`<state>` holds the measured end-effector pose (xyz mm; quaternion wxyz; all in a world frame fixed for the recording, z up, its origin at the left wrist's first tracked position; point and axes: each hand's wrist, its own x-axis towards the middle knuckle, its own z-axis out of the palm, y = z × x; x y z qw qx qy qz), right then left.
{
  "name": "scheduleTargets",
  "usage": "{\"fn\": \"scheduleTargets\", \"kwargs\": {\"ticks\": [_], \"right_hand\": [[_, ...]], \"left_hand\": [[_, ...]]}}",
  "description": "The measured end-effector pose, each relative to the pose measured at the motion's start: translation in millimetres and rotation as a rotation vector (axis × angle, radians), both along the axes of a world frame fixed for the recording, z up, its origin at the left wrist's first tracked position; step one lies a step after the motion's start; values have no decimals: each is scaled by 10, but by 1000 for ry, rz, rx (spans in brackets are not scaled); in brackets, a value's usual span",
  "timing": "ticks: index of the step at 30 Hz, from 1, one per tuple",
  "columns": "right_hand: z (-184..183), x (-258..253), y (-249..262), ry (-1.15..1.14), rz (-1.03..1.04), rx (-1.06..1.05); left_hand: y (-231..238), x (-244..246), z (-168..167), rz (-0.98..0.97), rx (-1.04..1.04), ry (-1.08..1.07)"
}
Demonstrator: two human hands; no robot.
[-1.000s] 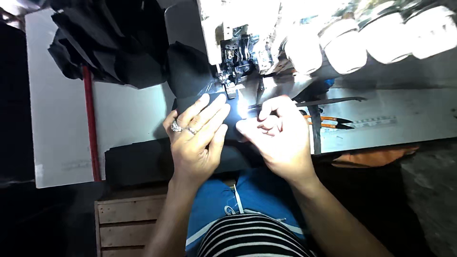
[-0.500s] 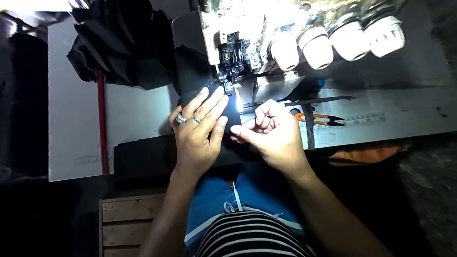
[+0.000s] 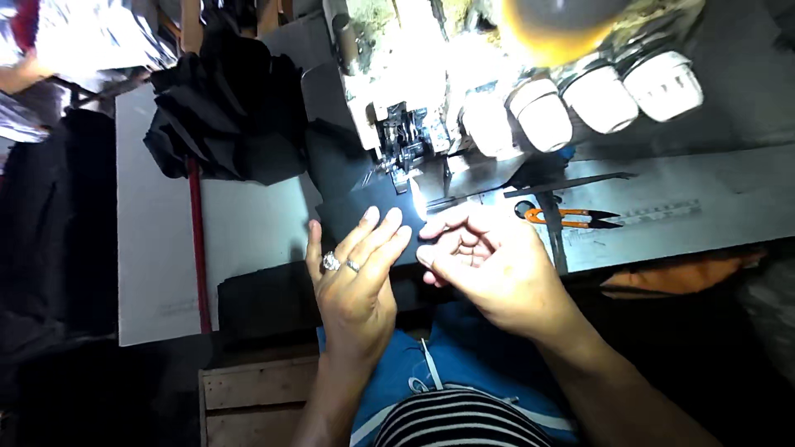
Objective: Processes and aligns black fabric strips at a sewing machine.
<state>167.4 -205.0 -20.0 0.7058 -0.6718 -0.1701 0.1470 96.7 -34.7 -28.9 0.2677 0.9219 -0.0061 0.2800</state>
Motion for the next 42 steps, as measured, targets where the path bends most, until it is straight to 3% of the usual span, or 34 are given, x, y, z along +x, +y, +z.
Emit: {"fn": "scheduleTargets", "kwargs": {"ticks": [7,12,15,17,19,22,24,30,36,42], "right_hand": [[-95,106,160,-189,-154,-108],[-154,12,32,-145,-88,-51],[-148,-140,-128,-142,-29,-61],[-163,-237,-285,-133,27,-77],[-183,-349,-433,-85,48,-99],[-164,-505,-429,-7,34,-144],[-136,-598,-250,24,118,-132],[-79,-821,340,91,486,-20],[-65,-889,308,226,420,25],[-80,-939,323,259,396,38]], "left_hand": [[228,375,-2,-27,-18,12],[327,533,27,-12,77,113],[393,308,113,-43,28,207],[555,-38,99,59,-60,160],[859,-500,29,310,-103,151],[1307,-1057,-112,667,-87,343],[1417,-1214,-197,731,-89,488],[1470,-1159,-78,680,-212,516],[1043,-1163,192,551,-219,209],[684,-1081,14,391,-208,92]]}}
